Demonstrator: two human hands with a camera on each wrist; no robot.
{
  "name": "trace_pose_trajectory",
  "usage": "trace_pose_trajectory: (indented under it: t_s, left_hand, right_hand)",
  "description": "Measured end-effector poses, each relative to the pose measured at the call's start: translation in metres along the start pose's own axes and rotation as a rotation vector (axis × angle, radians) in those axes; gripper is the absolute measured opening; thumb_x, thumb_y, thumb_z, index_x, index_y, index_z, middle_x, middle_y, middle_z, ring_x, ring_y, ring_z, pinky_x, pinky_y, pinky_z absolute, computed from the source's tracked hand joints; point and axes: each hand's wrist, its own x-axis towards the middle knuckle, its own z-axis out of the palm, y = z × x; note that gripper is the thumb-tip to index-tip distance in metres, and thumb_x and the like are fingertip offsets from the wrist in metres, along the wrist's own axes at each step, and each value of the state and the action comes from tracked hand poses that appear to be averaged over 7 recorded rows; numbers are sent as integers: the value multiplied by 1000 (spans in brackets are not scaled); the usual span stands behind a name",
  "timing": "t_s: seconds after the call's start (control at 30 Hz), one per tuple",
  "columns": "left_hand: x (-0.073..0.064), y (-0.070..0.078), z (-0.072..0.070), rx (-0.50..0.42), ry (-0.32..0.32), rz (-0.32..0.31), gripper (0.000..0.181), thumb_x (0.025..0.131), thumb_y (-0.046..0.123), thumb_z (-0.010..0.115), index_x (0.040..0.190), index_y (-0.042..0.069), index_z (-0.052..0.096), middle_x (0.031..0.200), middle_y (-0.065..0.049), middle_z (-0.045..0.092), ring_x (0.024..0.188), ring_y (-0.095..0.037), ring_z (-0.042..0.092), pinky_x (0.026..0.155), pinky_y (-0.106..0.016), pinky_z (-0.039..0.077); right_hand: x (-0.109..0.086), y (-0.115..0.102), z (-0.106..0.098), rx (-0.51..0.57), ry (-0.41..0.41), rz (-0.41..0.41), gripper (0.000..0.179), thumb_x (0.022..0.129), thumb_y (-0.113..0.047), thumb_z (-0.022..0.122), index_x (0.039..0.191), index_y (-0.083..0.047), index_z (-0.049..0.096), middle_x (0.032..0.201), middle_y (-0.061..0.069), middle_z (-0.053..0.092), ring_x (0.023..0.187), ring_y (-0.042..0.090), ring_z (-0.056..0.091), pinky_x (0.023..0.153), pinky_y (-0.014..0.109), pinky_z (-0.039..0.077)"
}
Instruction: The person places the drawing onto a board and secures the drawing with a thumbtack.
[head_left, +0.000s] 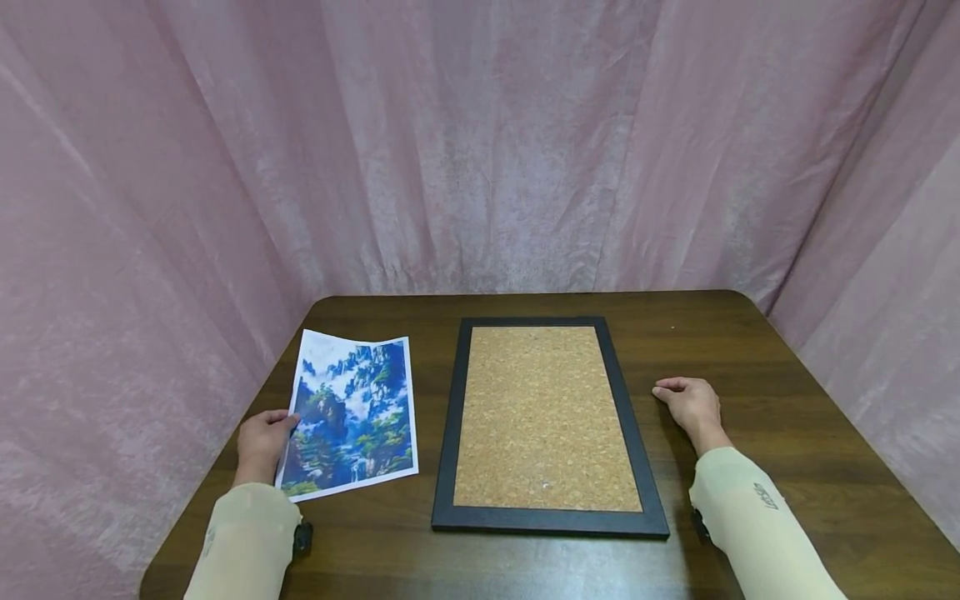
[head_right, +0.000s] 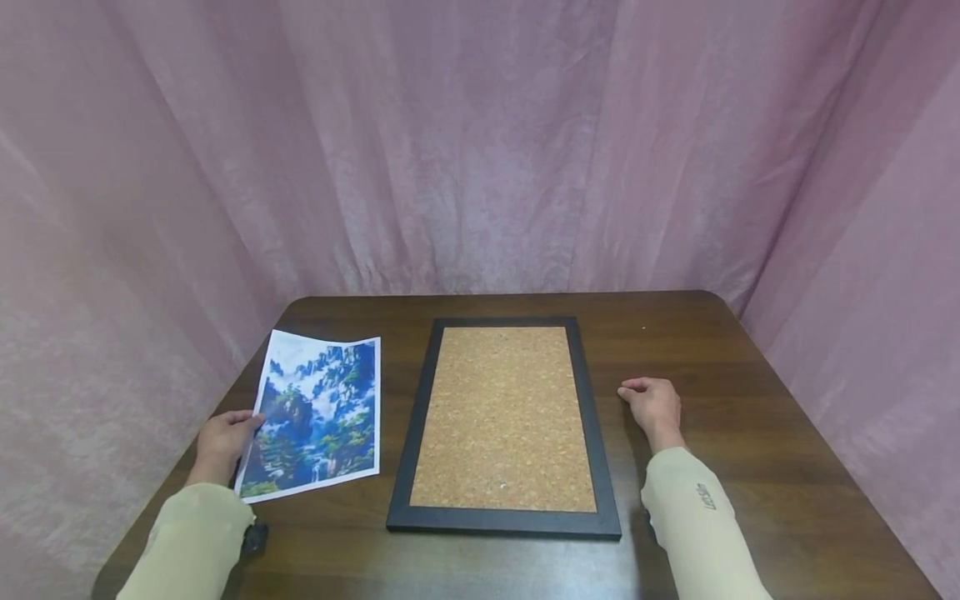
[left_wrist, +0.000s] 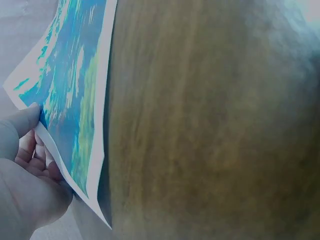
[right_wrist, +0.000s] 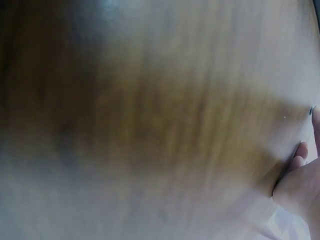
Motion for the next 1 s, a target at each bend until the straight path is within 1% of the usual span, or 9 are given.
trace_pose_trajectory:
  t_s: [0.13,0.33,0.5,0.63,0.73,0.83,0.9,0.97,1.0]
  left_hand:
    - [4,-3,0,-30,-4,2,47,103,29,54,134,-6,53,131,-29,51,117,-45,49,101,-61,39]
    - [11,-9,-2,-80,-26,-5,53,101,34,58,136,-5,53,126,-26,54,104,-38,55,94,-56,46]
    - [15,-8,-1,-165,-55,-28,58,99,40,59,139,-2,51,129,-22,53,103,-33,56,93,-52,48]
    - [15,-2,-3,-222,-73,-22,61,98,44,59,138,-2,50,139,-22,45,122,-38,46,105,-56,38]
    - [16,6,-2,-267,-81,-11,59,98,42,60,136,-2,51,141,-19,43,132,-37,37,110,-57,29]
    - [15,17,0,-324,-80,-31,52,98,38,62,133,1,54,124,-10,56,120,-29,51,103,-47,42]
    - [16,24,1,-388,-84,-50,46,98,35,63,131,4,55,107,-1,62,102,-19,61,89,-37,52]
    - [15,30,2,-463,-91,-66,40,98,32,64,128,7,55,93,6,62,84,-10,63,73,-28,54]
    - [15,34,2,-503,-99,-75,38,97,32,65,126,9,55,91,8,63,80,-7,64,69,-25,55]
  right_hand:
    - [0,0,1,-8,8,-6,26,97,-23,65,109,-2,74,124,22,64,118,43,53,97,55,38]
    - [0,0,2,-9,14,-2,26,97,-22,64,109,-1,74,123,23,64,116,43,54,97,54,39]
    - [1,1,3,-20,22,-12,26,97,-22,64,108,-1,74,122,22,65,115,43,54,97,54,39]
    - [1,2,3,-28,19,-34,26,97,-22,64,106,0,74,119,22,67,114,42,55,95,54,40]
    - [1,2,3,-27,19,-40,26,97,-22,63,106,0,74,118,22,67,113,42,56,95,54,41]
    - [1,2,4,-19,19,-38,26,98,-22,63,107,0,74,119,22,67,113,42,56,95,54,41]
    - [1,3,4,-17,19,-39,27,98,-22,63,107,0,74,119,22,67,114,42,56,95,54,41]
    - [1,3,4,-14,16,-39,27,98,-22,62,108,1,74,119,23,66,114,42,55,95,54,41]
    - [1,3,3,-13,15,-41,28,98,-22,62,108,1,74,120,23,66,114,43,55,95,55,41]
